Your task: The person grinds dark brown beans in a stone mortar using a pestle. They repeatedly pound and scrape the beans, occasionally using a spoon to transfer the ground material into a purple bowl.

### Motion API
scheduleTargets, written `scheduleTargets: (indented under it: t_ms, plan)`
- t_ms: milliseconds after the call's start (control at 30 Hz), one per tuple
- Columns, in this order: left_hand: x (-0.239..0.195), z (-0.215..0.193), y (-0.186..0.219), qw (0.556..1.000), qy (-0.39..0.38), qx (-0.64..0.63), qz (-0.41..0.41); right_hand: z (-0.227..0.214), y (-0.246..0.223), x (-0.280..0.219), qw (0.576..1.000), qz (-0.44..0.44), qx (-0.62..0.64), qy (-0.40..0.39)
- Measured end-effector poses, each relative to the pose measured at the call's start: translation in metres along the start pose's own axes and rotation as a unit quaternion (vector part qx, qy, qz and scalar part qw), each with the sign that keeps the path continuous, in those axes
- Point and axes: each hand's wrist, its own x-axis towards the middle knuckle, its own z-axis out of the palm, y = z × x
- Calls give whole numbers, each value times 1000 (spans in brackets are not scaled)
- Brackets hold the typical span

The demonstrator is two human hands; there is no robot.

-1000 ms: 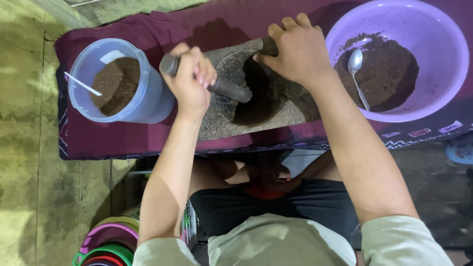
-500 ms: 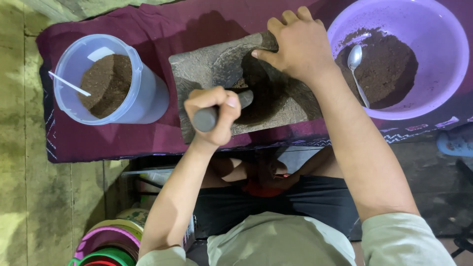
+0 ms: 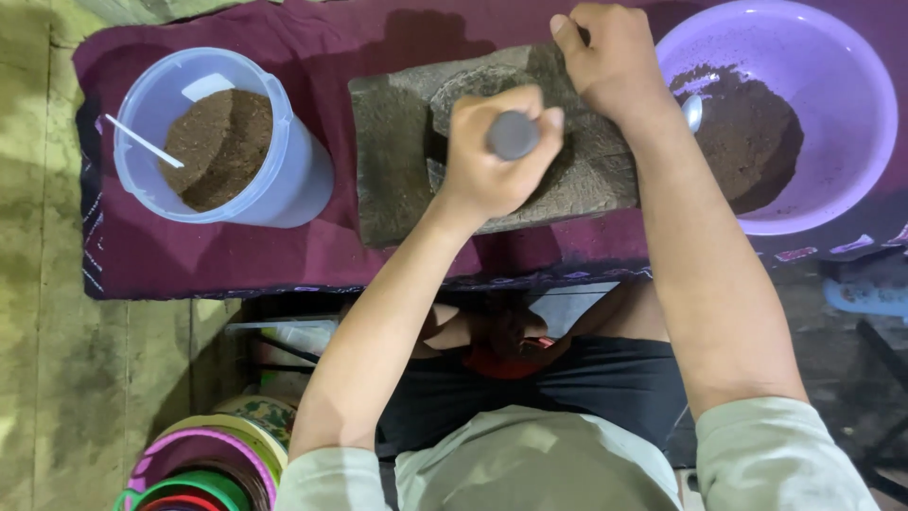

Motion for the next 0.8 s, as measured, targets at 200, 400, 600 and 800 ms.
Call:
scheduleTargets:
  t_ms: [200, 400, 600, 800]
  plan:
    - [34, 13, -3, 999, 10, 10, -48, -6, -11, -1, 999, -33, -2, -19]
    - [68, 13, -33, 980, 69, 13, -186, -10, -16, -5, 997, -72, -13, 1]
    - [70, -16, -59, 968, 117, -73, -208, -5, -19, -4, 996, -73, -41, 15]
    - [54, -29, -33, 959, 158, -110, -206, -3, -18, -1, 994, -76, -75, 16]
